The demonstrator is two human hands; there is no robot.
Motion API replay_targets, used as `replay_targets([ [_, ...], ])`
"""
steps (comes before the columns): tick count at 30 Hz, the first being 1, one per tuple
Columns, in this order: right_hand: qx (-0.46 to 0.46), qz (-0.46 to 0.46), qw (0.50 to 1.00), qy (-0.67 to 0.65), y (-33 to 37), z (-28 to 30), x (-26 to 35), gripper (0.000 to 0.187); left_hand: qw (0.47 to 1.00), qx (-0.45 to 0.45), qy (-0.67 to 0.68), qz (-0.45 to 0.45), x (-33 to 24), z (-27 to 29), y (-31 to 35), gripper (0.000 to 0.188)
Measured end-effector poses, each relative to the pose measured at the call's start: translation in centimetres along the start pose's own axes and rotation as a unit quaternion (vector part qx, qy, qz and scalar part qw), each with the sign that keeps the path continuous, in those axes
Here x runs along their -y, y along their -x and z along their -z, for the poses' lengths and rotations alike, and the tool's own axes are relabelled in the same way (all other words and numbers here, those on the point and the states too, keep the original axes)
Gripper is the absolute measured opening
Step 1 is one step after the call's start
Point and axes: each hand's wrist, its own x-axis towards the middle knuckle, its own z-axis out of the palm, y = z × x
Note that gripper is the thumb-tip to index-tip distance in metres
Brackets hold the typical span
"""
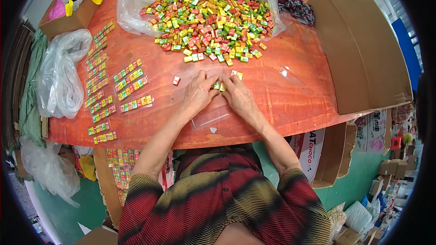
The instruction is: Sorting and arranging small colorful rectangular items into neat rows on a table.
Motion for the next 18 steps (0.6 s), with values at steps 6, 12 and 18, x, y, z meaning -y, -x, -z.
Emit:
replay_targets([
  [6,-0.065,-0.059,0.993,0.077,-1.9,0.6,-2.7,0.031,1.000,0.014,-0.014,-0.006,-0.1,-0.2,-0.2,0.033],
  [12,-0.074,-0.024,0.993,0.086,-2.8,0.5,-2.8,0.023,1.000,0.017,-0.018,0.014,-0.4,0.0,0.1,0.033],
  [18,-0.028,0.031,0.995,0.086,-1.5,-0.6,-0.7,0.023,0.999,-0.026,-0.029,0.002,1.1,0.1,1.1,0.036],
])
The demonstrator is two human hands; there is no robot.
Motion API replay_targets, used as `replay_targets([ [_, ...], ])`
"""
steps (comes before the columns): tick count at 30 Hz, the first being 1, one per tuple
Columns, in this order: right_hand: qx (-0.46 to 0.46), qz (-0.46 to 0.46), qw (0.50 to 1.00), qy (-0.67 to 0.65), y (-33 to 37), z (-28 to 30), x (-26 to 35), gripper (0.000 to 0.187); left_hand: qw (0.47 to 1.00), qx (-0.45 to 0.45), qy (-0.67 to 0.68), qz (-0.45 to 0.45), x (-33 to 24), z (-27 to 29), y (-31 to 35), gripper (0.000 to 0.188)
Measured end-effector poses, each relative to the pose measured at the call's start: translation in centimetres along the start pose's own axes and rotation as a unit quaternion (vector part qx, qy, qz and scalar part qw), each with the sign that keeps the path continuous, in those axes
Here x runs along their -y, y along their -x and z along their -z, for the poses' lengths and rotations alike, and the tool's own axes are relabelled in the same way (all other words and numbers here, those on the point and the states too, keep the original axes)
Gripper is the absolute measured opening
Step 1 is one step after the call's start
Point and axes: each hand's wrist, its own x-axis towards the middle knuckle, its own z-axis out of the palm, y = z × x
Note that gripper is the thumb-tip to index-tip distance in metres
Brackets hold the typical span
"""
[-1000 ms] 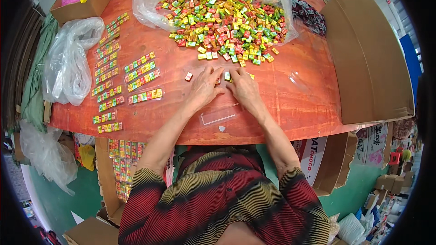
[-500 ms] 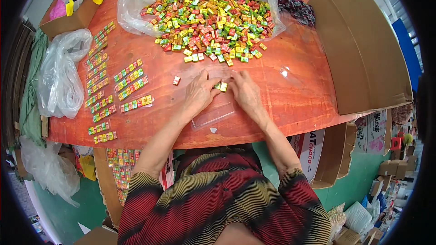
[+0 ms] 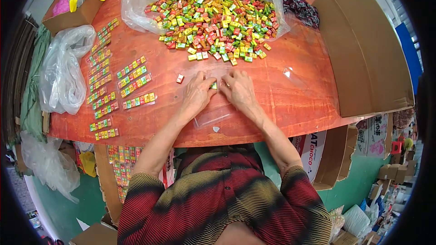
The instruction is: Sorting and arranging small colorful rectangular items into neat rows on a table.
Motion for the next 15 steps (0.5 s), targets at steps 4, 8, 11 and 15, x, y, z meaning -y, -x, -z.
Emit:
replay_targets([
  [4,0.009,0.014,0.999,0.037,0.8,0.1,0.4,0.033,0.999,0.028,0.007,0.020,-0.2,0.9,0.1,0.038],
  [8,0.041,-0.043,0.998,-0.022,1.1,0.5,0.3,0.037,1.000,0.018,0.025,0.006,-0.4,0.4,-0.4,0.041],
  [11,0.070,-0.046,0.995,-0.045,1.4,0.1,-0.2,0.038,0.999,0.029,0.024,0.002,-0.9,-0.1,-0.8,0.039],
  [15,0.086,-0.053,0.992,-0.070,1.6,0.6,-0.4,0.040,0.999,0.038,0.004,-0.016,-1.1,-0.5,-0.7,0.036],
])
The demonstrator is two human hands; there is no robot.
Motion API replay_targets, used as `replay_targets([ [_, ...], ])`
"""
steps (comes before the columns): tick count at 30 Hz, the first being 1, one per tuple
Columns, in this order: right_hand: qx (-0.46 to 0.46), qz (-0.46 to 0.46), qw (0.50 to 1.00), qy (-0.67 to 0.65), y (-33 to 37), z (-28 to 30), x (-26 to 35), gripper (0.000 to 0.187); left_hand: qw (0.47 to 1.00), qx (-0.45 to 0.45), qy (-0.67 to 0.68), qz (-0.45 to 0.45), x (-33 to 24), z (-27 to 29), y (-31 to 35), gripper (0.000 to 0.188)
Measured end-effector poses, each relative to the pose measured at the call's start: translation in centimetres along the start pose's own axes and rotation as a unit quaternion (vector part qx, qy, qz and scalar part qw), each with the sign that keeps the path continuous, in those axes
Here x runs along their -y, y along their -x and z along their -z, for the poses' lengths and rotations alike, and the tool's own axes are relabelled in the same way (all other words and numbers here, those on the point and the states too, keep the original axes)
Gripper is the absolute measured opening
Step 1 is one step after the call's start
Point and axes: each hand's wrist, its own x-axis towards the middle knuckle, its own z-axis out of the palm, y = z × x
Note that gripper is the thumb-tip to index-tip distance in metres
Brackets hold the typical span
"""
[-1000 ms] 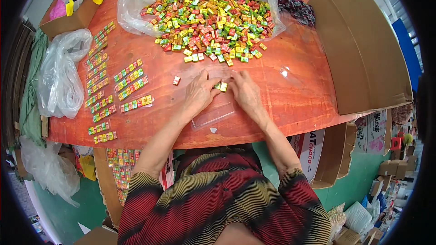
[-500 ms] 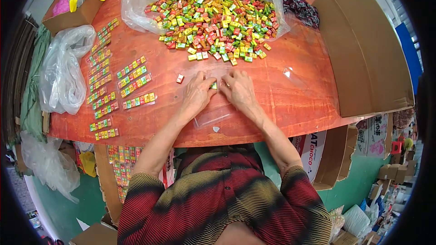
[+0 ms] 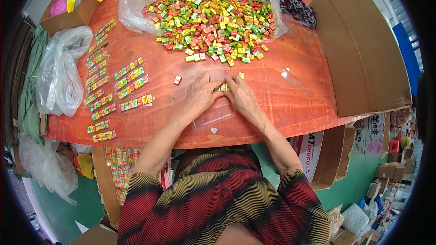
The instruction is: Sorting and arranging small colorful rectangular items into neat rows on a table.
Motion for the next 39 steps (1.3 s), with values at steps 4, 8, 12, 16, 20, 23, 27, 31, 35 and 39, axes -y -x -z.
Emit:
replay_targets([
  [4,-0.042,-0.008,0.999,0.027,-0.2,2.3,-0.9,0.038,1.000,-0.005,-0.010,-0.011,-0.2,-0.1,0.2,0.034],
  [8,-0.062,-0.015,0.995,0.071,-0.6,2.2,-3.0,0.028,0.999,-0.023,-0.016,-0.017,-0.6,-0.2,0.0,0.033],
  [12,-0.054,-0.016,0.996,0.066,0.3,1.7,-3.0,0.028,0.999,-0.036,-0.018,-0.010,-0.6,0.0,0.0,0.032],
  [16,-0.071,-0.033,0.993,0.090,-0.3,2.7,-1.1,0.027,0.998,-0.056,-0.011,-0.015,-0.4,-0.4,0.1,0.031],
  [20,-0.051,0.030,0.998,0.008,-3.9,1.9,3.2,0.026,0.999,-0.026,-0.017,0.033,-0.3,-2.0,-0.6,0.024],
  [23,0.042,0.086,0.995,0.035,-7.8,-1.9,6.2,0.027,0.993,0.045,0.013,0.108,1.5,-4.1,-0.3,0.025],
  [27,0.138,0.079,0.981,0.106,-11.2,-10.6,4.1,0.017,0.988,-0.093,-0.102,-0.074,2.4,-4.3,0.9,0.035],
  [31,-0.005,0.160,0.972,0.174,-11.5,-12.9,3.3,0.013,0.983,-0.123,-0.088,-0.104,3.7,-5.1,1.0,0.039],
  [35,-0.019,0.082,0.996,-0.023,-7.6,-1.2,5.0,0.019,0.986,0.097,-0.004,0.134,-0.2,-0.9,-0.8,0.037],
  [39,-0.074,0.047,0.995,0.056,-2.7,3.6,0.0,0.032,0.996,-0.085,-0.018,-0.030,-0.7,-1.0,0.1,0.029],
])
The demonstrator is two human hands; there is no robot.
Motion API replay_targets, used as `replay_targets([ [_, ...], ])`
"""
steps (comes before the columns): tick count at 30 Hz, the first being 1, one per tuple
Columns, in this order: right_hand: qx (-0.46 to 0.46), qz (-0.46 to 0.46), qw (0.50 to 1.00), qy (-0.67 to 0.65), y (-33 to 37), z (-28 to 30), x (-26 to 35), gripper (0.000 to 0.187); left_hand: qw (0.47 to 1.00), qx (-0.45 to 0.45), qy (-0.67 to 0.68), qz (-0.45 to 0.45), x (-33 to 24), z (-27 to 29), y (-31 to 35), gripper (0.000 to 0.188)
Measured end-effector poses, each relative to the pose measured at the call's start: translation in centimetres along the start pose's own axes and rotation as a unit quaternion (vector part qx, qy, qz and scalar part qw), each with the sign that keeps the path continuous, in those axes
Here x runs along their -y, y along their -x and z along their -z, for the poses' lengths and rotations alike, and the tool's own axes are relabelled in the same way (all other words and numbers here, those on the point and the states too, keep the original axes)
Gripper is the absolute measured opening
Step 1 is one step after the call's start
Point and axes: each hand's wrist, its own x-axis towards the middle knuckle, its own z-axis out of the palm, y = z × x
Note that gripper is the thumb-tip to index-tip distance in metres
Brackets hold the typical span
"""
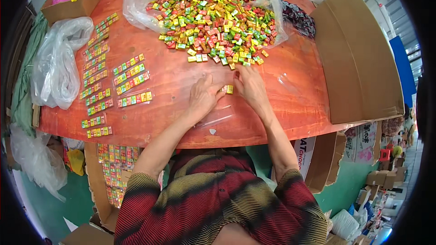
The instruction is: Sorting and arranging small colorful rectangular items into neat rows on a table.
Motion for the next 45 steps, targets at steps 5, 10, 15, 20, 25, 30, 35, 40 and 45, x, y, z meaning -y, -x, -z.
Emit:
replay_targets([
  [5,0.053,0.005,0.997,0.064,3.0,-0.7,-1.7,0.043,1.000,0.003,-0.009,0.008,0.2,-0.2,0.1,0.028],
  [10,-0.008,-0.048,0.997,0.064,2.9,0.2,-1.8,0.046,1.000,0.021,-0.011,0.010,0.0,0.0,-0.1,0.029],
  [15,0.089,-0.070,0.993,-0.016,4.1,-0.3,-2.2,0.047,0.999,0.031,-0.018,0.008,-0.1,0.0,-0.3,0.029],
  [20,0.056,-0.054,0.996,-0.050,4.3,-0.3,-1.0,0.041,0.999,0.030,-0.019,0.008,0.0,0.1,-0.2,0.029],
  [25,0.066,-0.024,0.996,-0.059,3.7,-1.1,-1.2,0.041,0.997,0.078,0.002,0.002,0.1,0.7,-0.7,0.037],
  [30,0.106,-0.014,0.993,-0.055,3.6,-1.9,-1.7,0.047,0.987,0.147,0.068,-0.009,2.0,1.2,-1.0,0.043],
  [35,0.089,-0.022,0.994,-0.063,3.4,-0.6,-0.9,0.046,0.981,0.164,0.106,-0.015,2.3,2.2,-1.0,0.045],
  [40,0.087,0.002,0.996,0.034,4.7,1.3,1.3,0.044,0.974,0.208,0.087,0.013,2.4,2.8,-0.9,0.045],
  [45,0.108,0.125,0.986,0.014,8.7,-1.0,1.8,0.030,0.980,0.186,0.068,-0.027,2.5,2.5,-1.2,0.038],
])
